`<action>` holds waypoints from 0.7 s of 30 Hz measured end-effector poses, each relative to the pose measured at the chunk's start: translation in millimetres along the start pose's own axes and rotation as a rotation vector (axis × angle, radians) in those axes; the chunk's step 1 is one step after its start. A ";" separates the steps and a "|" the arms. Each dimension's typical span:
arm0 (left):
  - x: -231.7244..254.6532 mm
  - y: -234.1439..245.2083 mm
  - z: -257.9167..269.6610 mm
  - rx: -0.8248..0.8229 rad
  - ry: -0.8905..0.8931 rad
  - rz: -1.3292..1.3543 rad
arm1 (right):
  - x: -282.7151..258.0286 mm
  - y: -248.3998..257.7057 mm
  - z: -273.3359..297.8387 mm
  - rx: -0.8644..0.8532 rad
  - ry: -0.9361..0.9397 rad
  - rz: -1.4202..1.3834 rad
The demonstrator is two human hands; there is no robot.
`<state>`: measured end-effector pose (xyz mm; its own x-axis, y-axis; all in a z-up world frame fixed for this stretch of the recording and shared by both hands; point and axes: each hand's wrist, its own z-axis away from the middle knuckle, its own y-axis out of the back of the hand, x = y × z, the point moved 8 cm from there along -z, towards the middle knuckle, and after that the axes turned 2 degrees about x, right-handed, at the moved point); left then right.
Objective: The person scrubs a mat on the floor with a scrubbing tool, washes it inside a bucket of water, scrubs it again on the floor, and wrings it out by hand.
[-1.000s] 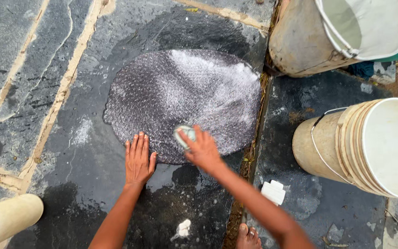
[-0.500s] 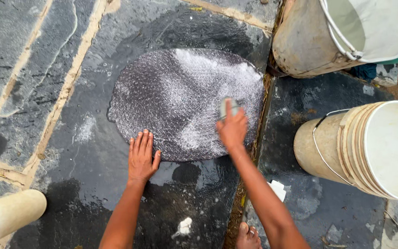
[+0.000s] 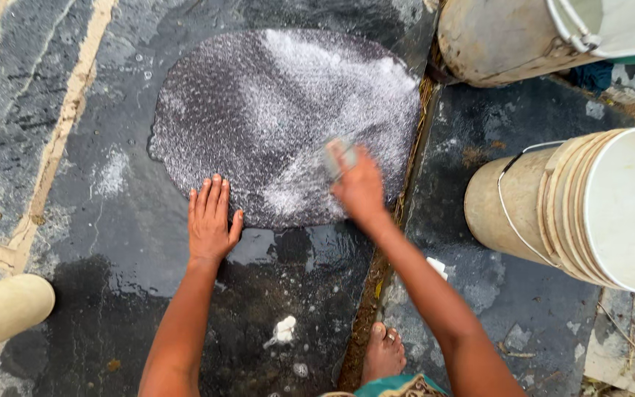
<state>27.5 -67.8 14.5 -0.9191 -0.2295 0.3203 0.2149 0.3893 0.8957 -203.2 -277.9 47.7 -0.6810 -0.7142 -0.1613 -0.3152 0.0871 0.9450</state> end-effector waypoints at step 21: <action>2.8 9.4 -7.7 0.006 0.005 -0.012 | -100.1 -39.5 -106.6 -0.335 0.238 -0.091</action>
<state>29.5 -71.6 26.2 -0.9200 -0.2382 0.3111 0.2020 0.3919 0.8975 -52.1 -283.9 56.8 -0.4763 -0.8524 -0.2156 -0.1081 -0.1866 0.9765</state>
